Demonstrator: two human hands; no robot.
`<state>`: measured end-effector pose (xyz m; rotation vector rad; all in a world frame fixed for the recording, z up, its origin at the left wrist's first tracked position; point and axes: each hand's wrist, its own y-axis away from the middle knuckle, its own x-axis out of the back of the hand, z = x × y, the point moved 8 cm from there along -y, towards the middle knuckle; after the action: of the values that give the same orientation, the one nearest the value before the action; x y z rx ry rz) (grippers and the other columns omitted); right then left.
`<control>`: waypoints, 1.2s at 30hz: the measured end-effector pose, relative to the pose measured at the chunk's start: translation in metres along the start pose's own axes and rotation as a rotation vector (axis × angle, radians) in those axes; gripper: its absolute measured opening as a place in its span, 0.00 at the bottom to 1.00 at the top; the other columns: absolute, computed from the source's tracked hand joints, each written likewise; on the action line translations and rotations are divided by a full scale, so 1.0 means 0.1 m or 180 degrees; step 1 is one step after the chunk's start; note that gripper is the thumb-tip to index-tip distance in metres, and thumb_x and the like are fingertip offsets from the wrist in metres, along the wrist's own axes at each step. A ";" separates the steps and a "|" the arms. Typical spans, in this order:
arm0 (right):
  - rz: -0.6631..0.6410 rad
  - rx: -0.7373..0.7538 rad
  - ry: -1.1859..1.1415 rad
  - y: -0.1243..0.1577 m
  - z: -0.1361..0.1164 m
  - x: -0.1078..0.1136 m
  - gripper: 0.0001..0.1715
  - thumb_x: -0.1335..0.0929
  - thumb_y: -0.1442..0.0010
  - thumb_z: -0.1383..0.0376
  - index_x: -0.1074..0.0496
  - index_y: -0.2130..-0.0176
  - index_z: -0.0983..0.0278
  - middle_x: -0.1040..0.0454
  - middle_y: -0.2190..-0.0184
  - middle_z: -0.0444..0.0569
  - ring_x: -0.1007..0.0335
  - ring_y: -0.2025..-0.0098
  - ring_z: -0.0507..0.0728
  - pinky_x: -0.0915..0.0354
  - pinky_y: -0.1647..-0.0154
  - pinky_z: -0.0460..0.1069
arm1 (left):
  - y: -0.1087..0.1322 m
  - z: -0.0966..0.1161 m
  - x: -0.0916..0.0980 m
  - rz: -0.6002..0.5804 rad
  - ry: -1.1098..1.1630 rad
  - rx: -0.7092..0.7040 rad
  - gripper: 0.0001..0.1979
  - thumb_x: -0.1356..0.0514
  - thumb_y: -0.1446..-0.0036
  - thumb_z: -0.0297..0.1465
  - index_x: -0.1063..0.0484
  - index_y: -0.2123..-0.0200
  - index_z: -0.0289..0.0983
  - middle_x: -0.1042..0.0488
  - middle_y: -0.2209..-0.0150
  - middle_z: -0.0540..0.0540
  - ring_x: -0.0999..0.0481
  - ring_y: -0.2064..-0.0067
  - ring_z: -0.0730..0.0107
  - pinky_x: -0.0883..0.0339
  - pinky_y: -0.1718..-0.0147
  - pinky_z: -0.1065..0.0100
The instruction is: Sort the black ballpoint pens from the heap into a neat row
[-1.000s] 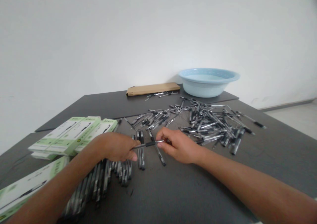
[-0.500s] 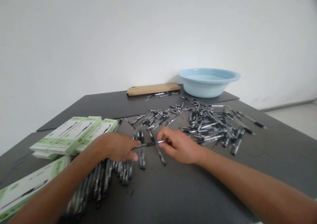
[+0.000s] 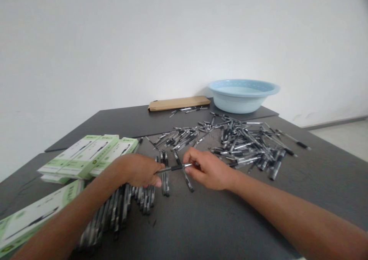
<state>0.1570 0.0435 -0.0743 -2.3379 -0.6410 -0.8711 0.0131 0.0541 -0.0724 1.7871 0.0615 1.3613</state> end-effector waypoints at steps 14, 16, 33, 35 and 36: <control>0.0001 0.0024 0.0065 0.00 -0.01 0.01 0.06 0.32 0.38 0.65 0.33 0.60 0.62 0.31 0.74 0.41 0.36 0.73 0.51 0.45 0.71 0.45 | 0.03 0.07 0.01 -0.0289 -0.0080 0.0105 0.22 0.46 0.37 0.36 0.30 0.42 0.36 0.20 0.51 0.34 0.21 0.53 0.46 0.31 0.59 0.58; 0.0001 0.0079 0.0102 0.00 -0.01 0.01 0.03 0.33 0.37 0.66 0.32 0.61 0.62 0.31 0.73 0.41 0.36 0.72 0.51 0.45 0.70 0.45 | 0.03 0.06 0.01 -0.0296 -0.0078 0.0134 0.23 0.47 0.36 0.36 0.31 0.41 0.36 0.20 0.52 0.34 0.21 0.53 0.46 0.31 0.59 0.58; 0.0041 0.0248 0.0242 -0.03 -0.02 0.00 0.09 0.35 0.33 0.63 0.29 0.65 0.64 0.27 0.70 0.46 0.32 0.68 0.53 0.43 0.66 0.45 | 0.04 0.08 0.04 -0.0179 -0.0180 0.0233 0.23 0.44 0.36 0.36 0.31 0.39 0.37 0.21 0.49 0.34 0.22 0.50 0.45 0.30 0.57 0.58; 0.0055 0.0170 0.0224 -0.02 0.00 0.00 0.07 0.35 0.34 0.64 0.29 0.64 0.64 0.27 0.71 0.45 0.32 0.68 0.53 0.43 0.67 0.45 | 0.04 0.08 0.03 -0.0196 -0.0166 0.0225 0.22 0.44 0.36 0.36 0.30 0.40 0.37 0.21 0.50 0.34 0.21 0.51 0.46 0.30 0.58 0.59; 0.0058 0.0129 0.0220 -0.02 0.01 0.00 0.06 0.34 0.34 0.64 0.30 0.63 0.64 0.27 0.70 0.45 0.32 0.69 0.53 0.43 0.67 0.45 | 0.03 0.07 0.03 -0.0205 -0.0161 0.0217 0.22 0.44 0.36 0.36 0.30 0.40 0.37 0.21 0.50 0.34 0.21 0.51 0.45 0.30 0.58 0.58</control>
<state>0.1562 0.0452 -0.0745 -2.2639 -0.6023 -0.9181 0.0188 0.0490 -0.0681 1.8595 0.1386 1.2815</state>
